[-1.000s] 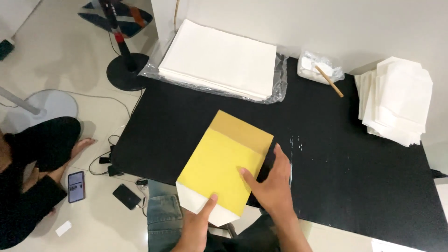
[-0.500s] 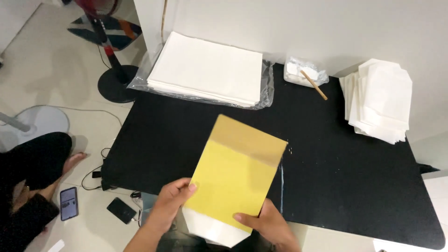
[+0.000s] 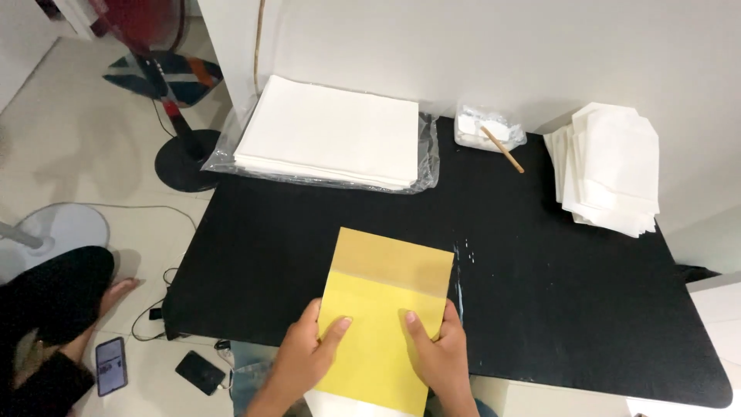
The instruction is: Manually assembling paper bags by applying glue and folding paper sheets.
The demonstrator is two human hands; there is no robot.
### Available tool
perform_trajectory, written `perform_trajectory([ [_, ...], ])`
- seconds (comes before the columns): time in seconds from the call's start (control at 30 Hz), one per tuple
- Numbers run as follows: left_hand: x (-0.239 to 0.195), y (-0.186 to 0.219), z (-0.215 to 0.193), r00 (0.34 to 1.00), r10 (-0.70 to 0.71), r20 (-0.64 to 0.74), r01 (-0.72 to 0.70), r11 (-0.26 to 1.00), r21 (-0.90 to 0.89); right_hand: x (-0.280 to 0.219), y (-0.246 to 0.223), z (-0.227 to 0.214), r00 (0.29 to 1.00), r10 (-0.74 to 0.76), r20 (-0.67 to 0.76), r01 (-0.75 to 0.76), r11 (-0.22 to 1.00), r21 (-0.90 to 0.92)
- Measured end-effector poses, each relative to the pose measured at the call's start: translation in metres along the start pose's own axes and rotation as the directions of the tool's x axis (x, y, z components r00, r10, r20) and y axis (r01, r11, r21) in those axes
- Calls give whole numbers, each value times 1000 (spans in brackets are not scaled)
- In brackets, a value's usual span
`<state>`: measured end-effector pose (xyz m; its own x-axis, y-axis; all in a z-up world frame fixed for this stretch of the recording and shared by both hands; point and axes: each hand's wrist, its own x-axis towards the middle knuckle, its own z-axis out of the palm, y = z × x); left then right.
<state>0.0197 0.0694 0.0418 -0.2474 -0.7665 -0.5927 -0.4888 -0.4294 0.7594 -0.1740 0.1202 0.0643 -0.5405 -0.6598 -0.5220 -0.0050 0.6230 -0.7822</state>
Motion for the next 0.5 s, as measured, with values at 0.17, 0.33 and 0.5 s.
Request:
perform_trajectory([
  [0.17, -6, 19, -18, 977, -57, 206, -3, 960, 280, 38, 11, -27, 910, -345, -231, 381, 915, 132],
  [0.33, -1, 16, -16, 965, 76, 250, -186, 871, 455, 44, -25, -52, 772, -635, -15, 573, 707, -415],
  [0.5, -12, 31, -15, 985, -28, 171, 6, 991, 131, 70, -61, -30, 840, -416, 349, 530, 492, -690],
])
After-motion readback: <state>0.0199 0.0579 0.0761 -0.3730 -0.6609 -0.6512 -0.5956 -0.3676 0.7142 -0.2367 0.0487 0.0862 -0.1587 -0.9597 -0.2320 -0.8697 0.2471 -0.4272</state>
